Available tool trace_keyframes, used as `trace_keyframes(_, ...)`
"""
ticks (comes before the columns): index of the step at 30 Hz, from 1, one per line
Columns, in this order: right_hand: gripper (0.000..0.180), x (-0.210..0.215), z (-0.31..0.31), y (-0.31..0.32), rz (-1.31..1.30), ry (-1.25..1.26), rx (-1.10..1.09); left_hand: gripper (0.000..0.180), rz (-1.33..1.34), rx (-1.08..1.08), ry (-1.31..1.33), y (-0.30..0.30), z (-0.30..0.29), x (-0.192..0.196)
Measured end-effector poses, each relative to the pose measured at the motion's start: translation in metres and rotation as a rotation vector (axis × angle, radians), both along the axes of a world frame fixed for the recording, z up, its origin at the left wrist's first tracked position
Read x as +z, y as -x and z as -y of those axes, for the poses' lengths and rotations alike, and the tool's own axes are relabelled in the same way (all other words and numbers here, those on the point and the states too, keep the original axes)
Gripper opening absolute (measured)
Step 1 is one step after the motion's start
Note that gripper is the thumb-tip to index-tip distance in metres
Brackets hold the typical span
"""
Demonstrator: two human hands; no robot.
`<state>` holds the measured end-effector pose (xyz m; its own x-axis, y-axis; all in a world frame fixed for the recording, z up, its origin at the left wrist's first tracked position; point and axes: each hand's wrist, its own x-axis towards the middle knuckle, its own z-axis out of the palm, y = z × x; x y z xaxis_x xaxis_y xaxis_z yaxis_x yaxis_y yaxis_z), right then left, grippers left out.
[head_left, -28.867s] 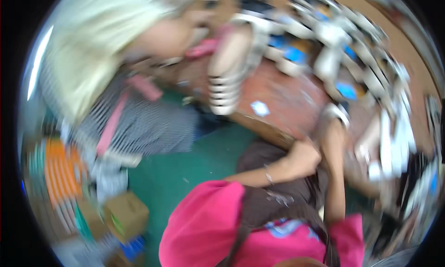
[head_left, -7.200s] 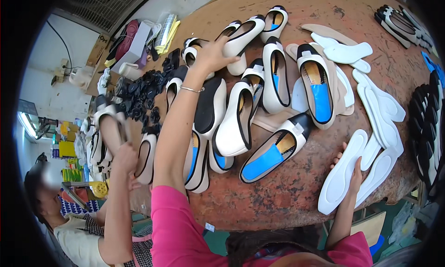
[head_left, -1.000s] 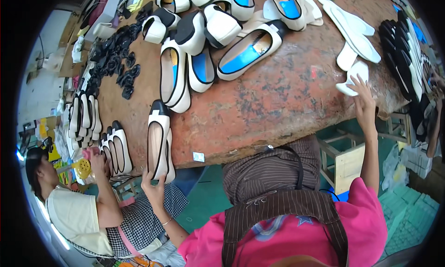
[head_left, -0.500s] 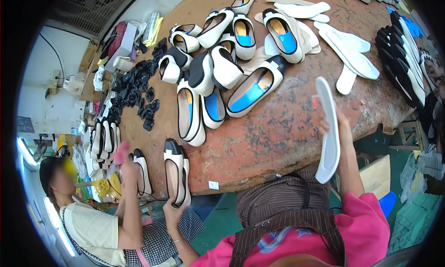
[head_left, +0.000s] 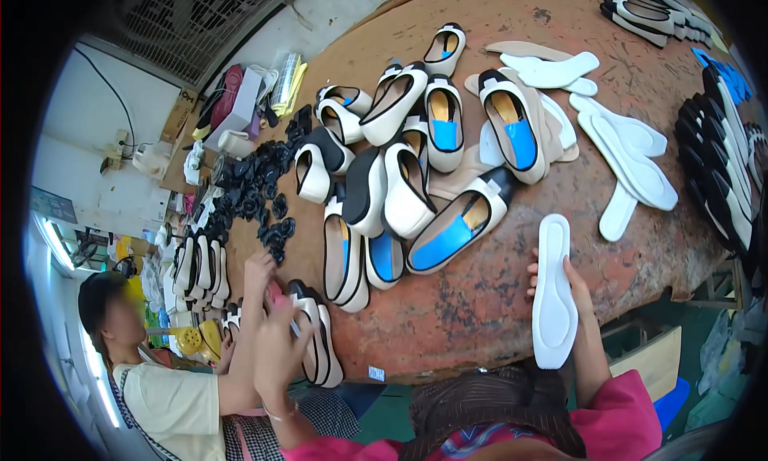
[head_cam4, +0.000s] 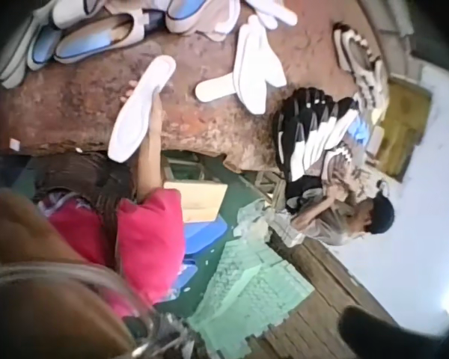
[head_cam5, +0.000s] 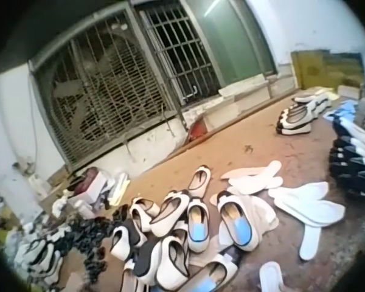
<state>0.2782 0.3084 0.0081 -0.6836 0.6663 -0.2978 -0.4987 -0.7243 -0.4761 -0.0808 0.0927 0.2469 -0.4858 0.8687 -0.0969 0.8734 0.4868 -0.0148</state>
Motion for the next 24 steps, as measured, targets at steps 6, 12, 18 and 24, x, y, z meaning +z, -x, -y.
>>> trace_keyframes(6,0.073,-0.019,-0.007,-0.011,-0.126,0.102,0.063,0.039,0.022,-0.621,-0.413,0.029,-0.263,-0.024)
trace_keyframes(12,0.075,-0.017,-0.011,-0.005,-0.167,0.159,0.069,0.042,-0.165,-0.243,0.123,0.069,-0.392,-0.066)
trace_keyframes(18,0.078,-0.015,-0.017,-0.008,-0.116,0.188,0.045,0.031,0.895,-0.546,-0.193,0.01,-0.348,-0.082)
trace_keyframes(24,0.078,-0.014,-0.015,-0.006,-0.083,0.171,0.058,0.035,-0.152,-0.578,-0.696,0.108,-0.366,-0.139)
